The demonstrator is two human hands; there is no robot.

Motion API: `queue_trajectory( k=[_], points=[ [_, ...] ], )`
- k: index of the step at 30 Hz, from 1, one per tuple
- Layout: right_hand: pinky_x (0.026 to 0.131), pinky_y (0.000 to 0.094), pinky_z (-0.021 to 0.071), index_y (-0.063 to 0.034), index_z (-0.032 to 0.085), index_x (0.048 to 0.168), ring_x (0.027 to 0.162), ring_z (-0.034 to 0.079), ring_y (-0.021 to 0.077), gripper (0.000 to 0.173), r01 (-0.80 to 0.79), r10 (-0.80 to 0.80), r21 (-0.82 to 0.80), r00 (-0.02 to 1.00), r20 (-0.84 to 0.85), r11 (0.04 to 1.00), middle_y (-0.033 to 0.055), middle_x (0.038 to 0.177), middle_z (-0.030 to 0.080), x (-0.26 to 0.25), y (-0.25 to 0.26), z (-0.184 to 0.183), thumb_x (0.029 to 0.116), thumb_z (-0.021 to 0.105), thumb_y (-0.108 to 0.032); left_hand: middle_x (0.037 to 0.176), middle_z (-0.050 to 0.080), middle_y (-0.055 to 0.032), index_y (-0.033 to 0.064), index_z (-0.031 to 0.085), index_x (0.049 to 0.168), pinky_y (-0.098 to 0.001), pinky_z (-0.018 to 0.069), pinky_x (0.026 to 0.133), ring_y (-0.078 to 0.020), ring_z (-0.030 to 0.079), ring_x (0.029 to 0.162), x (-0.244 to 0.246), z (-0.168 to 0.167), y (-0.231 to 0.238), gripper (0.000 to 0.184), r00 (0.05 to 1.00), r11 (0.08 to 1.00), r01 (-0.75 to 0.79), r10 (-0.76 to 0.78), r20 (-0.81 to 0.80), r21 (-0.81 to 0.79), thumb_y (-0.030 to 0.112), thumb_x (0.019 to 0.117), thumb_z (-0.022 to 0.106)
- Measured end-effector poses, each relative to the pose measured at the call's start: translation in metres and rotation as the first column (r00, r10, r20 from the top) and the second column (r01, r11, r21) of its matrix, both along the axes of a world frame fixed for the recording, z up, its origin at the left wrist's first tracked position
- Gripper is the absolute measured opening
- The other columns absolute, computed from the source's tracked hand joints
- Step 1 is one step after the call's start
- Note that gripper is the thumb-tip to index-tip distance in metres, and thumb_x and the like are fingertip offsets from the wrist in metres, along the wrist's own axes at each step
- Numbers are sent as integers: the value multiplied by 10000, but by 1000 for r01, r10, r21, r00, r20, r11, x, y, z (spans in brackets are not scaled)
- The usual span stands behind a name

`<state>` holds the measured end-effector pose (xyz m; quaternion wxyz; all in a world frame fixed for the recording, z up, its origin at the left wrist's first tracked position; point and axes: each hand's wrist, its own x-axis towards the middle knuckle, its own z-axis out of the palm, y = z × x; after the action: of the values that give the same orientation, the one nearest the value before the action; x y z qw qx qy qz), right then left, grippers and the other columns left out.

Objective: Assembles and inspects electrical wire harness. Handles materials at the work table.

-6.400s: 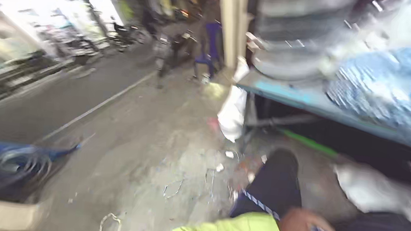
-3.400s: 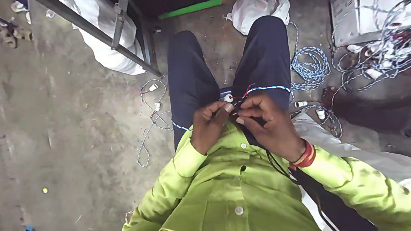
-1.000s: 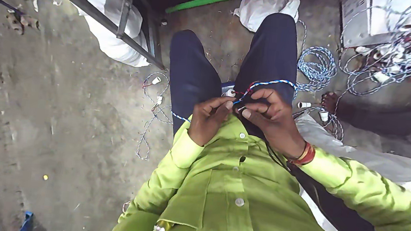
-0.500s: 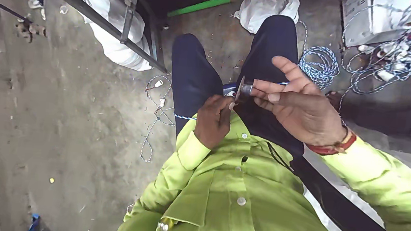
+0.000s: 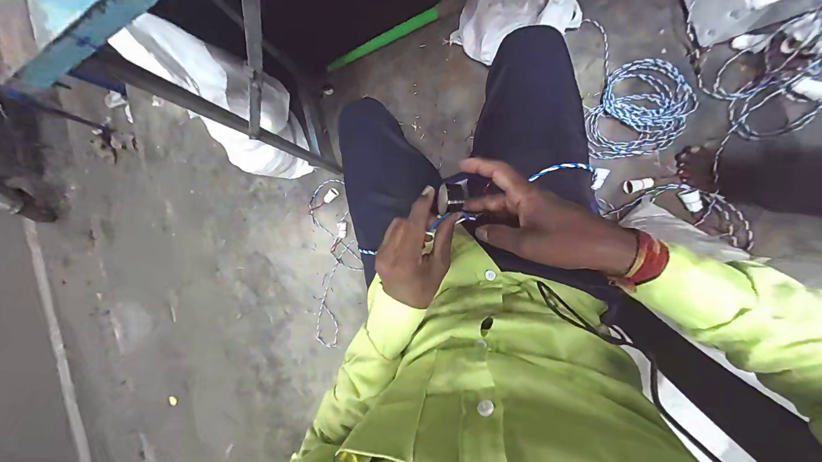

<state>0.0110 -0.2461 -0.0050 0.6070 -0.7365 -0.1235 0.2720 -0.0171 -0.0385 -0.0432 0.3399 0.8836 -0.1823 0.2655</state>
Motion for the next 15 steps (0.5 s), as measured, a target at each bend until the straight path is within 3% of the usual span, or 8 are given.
queue_trajectory(
  k=[2, 4, 6, 8, 9, 11, 13, 15],
  points=[
    [875, 263, 596, -172, 349, 1554, 1009, 713, 71, 682, 34, -35, 17, 998, 42, 999, 24, 1202, 723, -2, 4, -4, 950, 632, -29, 860, 723, -127, -15, 739, 1180, -305, 595, 684, -184, 695, 743, 0, -1, 1, 312, 1000, 999, 13, -14, 20, 46, 152, 918, 767],
    [874, 261, 595, -110, 451, 1488, 1004, 707, 71, 572, 185, -193, 68, 971, 138, 980, 25, 1179, 724, -10, 9, -8, 945, 610, -25, 910, 727, -124, 21, 792, 1066, -294, 594, 767, -189, 699, 840, 1, -4, 3, 175, 999, 998, 35, -37, 24, 46, 111, 927, 733],
    [826, 251, 608, -28, 569, 1334, 979, 706, 86, 402, 371, -388, 116, 861, 329, 922, 59, 1164, 707, -22, 16, -14, 934, 598, -45, 934, 737, -115, 34, 804, 1022, -273, 590, 784, -167, 703, 868, 3, -4, 5, 139, 1000, 1000, 22, -23, 20, 22, 109, 938, 724],
    [673, 219, 565, -14, 668, 1105, 787, 642, 72, 204, 435, -443, 135, 758, 478, 890, 53, 964, 671, -32, 18, -17, 915, 650, -87, 949, 743, -110, 25, 800, 1017, -265, 596, 780, -150, 710, 873, 5, -2, 7, 144, 1000, 1000, 3, -3, 17, 1, 122, 944, 722],
    [583, 193, 525, -48, 690, 1004, 674, 598, 35, 129, 419, -429, 128, 783, 451, 899, 1, 831, 652, -36, 18, -17, 899, 682, -123, 948, 746, -112, 17, 797, 1013, -267, 599, 771, -149, 713, 864, 5, -1, 7, 145, 1000, 1000, -4, 5, 17, -11, 121, 942, 725],
    [493, 188, 491, -85, 724, 953, 546, 574, 13, 97, 325, -335, 85, 933, 135, 942, -46, 688, 648, -40, 20, -12, 933, 718, -180, 936, 747, -106, 7, 793, 1006, -261, 606, 743, -137, 715, 841, 5, 1, 7, 142, 1000, 999, -13, 13, 17, -39, 115, 935, 735],
    [490, 219, 544, -34, 733, 1081, 556, 638, 73, 159, 319, -291, 129, 936, -198, 939, 26, 753, 705, -33, 25, -4, 988, 687, -155, 908, 745, -97, 0, 792, 999, -253, 612, 708, -124, 717, 809, 6, 3, 7, 140, 1000, 997, -6, 8, 24, -77, 107, 920, 749],
    [516, 220, 551, -21, 723, 1134, 613, 661, 88, 193, 425, -336, 208, 872, -357, 881, 54, 833, 724, -32, 34, 4, 991, 677, -143, 887, 746, -98, -19, 788, 999, -246, 627, 687, -119, 728, 794, 4, 4, 5, 155, 1000, 990, 9, -7, 16, -142, 99, 902, 767]
  ],
)
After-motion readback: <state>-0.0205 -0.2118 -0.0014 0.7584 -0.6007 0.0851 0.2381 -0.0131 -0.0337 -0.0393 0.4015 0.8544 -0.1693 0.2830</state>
